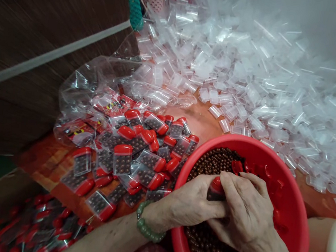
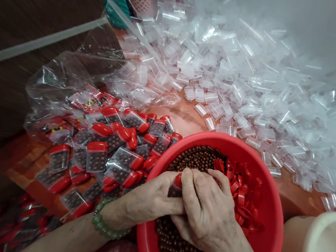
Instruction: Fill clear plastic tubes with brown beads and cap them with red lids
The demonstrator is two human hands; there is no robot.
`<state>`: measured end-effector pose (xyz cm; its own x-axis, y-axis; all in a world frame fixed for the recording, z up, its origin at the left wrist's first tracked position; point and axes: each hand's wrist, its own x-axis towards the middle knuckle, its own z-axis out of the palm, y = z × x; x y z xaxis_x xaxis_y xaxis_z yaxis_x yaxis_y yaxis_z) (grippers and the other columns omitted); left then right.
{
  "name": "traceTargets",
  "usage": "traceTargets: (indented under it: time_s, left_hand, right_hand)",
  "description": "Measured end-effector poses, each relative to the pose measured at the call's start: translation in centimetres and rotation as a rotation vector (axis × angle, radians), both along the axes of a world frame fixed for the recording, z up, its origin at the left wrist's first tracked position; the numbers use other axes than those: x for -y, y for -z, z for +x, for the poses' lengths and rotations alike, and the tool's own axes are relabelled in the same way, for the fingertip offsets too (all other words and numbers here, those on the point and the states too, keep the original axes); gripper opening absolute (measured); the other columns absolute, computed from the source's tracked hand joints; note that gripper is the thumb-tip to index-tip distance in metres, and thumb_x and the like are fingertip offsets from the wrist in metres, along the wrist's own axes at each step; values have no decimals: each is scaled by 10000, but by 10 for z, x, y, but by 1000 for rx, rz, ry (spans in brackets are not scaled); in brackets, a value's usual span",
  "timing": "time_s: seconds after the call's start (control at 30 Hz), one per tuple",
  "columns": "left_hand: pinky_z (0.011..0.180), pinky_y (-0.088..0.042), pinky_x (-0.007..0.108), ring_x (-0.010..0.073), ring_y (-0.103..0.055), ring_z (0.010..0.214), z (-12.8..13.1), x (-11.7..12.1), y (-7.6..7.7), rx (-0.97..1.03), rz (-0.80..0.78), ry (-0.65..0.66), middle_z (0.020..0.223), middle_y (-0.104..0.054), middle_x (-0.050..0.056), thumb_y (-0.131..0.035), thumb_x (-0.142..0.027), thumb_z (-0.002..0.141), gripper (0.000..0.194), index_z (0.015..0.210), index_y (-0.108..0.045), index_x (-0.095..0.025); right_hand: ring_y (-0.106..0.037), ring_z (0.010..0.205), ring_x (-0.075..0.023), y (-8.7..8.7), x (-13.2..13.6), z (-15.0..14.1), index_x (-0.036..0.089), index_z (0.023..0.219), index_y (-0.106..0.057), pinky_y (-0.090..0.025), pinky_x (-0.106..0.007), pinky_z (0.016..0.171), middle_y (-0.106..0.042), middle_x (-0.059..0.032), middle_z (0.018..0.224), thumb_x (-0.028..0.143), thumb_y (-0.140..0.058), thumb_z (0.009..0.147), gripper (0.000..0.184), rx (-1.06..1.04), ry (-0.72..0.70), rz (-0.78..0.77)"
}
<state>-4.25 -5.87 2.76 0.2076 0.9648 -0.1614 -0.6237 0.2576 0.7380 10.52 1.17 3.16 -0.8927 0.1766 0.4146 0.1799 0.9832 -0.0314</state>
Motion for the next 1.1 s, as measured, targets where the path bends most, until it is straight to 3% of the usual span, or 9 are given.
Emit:
traceTargets:
  time_s: [0.13,0.33,0.43,0.53,0.67,0.77,0.83,0.93,1.1]
  left_hand:
    - [955,-473,324,204,-649,990,1,0,0,-41,-2,-122,1010,-724,60,-684,-306,857,280,1079,-696,-135]
    - [825,-471,287,184,-630,884,7,3,6,54,-32,-70,865,-690,44,-735,-397,800,326,980,-687,-129]
    - [741,-448,257,149,-574,795,9,6,8,2,-75,-78,803,-629,19,-744,-399,777,320,925,-647,-132]
    - [687,-449,257,143,-535,759,7,12,6,-195,-105,-65,809,-593,12,-714,-349,783,274,920,-601,-140]
    - [781,-505,300,189,-598,871,2,27,-5,-482,-78,-73,927,-643,54,-631,-249,827,208,1000,-581,-146]
    - [900,-499,309,185,-626,960,-7,42,-13,-616,-45,-155,1057,-665,76,-554,-229,897,262,1152,-539,-168]
    - [907,-493,306,166,-647,912,-16,48,-14,-747,-95,-263,1012,-687,52,-502,-267,952,335,1279,-464,-205]
    - [848,-496,311,169,-662,798,-32,49,-11,-1020,-157,-412,829,-689,13,-443,-319,992,309,1284,-440,-217]
    - [798,-496,338,215,-681,848,-59,36,9,-1506,-105,-533,918,-698,70,-436,-272,974,177,1095,-537,-190]
  right_hand:
    - [-613,1022,-316,-1,-4,1,23,1448,-355,-532,-474,820,-645,-223,1139,259,-565,879,651,74,31,-55]
    - [-612,981,-339,5,-10,8,3,1444,-372,-537,-495,794,-639,-230,1102,318,-608,868,697,-5,-70,-20]
    - [-615,928,-328,8,-9,10,13,1409,-417,-534,-502,779,-655,-212,1048,335,-615,861,666,-42,-93,-3]
    - [-613,912,-315,6,-5,9,5,1341,-479,-525,-501,795,-663,-201,994,326,-616,853,600,-54,-111,3]
    - [-630,940,-285,-4,2,2,15,1212,-576,-527,-463,833,-697,-188,973,307,-565,890,435,-54,-161,-2]
    - [-622,1093,-282,-12,8,-2,45,1210,-594,-529,-440,907,-712,-182,1090,315,-536,932,392,5,-159,-24]
    - [-577,1210,-305,-13,10,-2,42,1255,-578,-533,-451,941,-669,-209,1225,328,-524,951,421,48,-110,-48]
    - [-571,1237,-327,-6,8,2,42,1312,-561,-557,-460,925,-596,-239,1343,314,-517,964,444,88,-36,-55]
    - [-680,1068,-298,9,-4,11,78,1218,-648,-606,-428,828,-663,-215,1262,271,-471,995,343,100,7,3]
